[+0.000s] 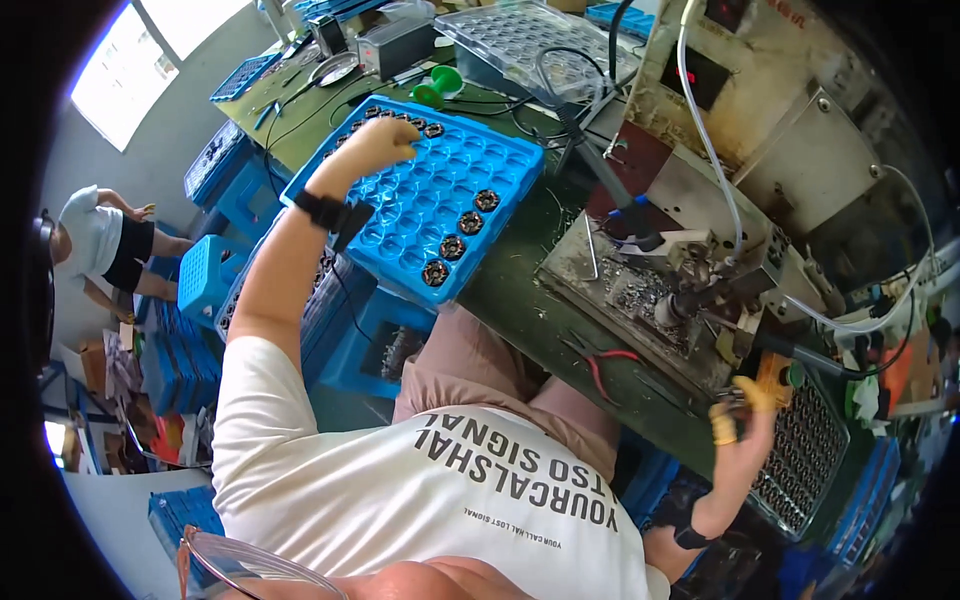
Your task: Assembling electronic components using a specialized press machine and organizing them into trays.
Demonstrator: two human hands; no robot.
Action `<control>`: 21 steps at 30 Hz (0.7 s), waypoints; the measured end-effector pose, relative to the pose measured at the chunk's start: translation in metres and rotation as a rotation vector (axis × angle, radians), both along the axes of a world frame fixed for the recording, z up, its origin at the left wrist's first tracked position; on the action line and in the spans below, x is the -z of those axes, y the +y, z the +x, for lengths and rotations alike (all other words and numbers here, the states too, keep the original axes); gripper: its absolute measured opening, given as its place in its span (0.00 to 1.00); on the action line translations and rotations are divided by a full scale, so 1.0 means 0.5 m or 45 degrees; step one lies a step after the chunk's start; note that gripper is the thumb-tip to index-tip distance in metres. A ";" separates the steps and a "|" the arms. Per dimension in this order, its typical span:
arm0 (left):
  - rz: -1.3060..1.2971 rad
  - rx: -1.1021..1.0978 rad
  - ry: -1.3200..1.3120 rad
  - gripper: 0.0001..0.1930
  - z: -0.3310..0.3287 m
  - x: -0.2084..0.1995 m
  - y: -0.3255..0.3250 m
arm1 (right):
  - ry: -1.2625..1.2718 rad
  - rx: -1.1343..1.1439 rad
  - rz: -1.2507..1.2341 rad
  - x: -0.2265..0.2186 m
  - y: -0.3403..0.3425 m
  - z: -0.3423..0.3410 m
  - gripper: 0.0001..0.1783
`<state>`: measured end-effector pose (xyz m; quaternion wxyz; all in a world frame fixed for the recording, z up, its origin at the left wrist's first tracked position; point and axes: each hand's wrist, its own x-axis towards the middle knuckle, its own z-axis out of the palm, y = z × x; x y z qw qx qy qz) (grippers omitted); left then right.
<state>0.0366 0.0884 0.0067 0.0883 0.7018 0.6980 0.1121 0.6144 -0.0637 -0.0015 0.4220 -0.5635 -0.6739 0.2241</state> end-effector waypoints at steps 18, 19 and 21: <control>0.617 -0.201 0.044 0.21 -0.004 0.018 -0.005 | -0.389 -0.385 0.353 0.067 0.368 -0.620 0.17; 0.615 -0.199 0.051 0.21 0.021 -0.015 -0.033 | -0.506 -0.389 0.258 0.070 0.377 -0.623 0.18; 0.426 -0.156 -0.456 0.20 0.051 -0.054 -0.099 | -0.665 -0.421 0.152 0.077 0.382 -0.630 0.19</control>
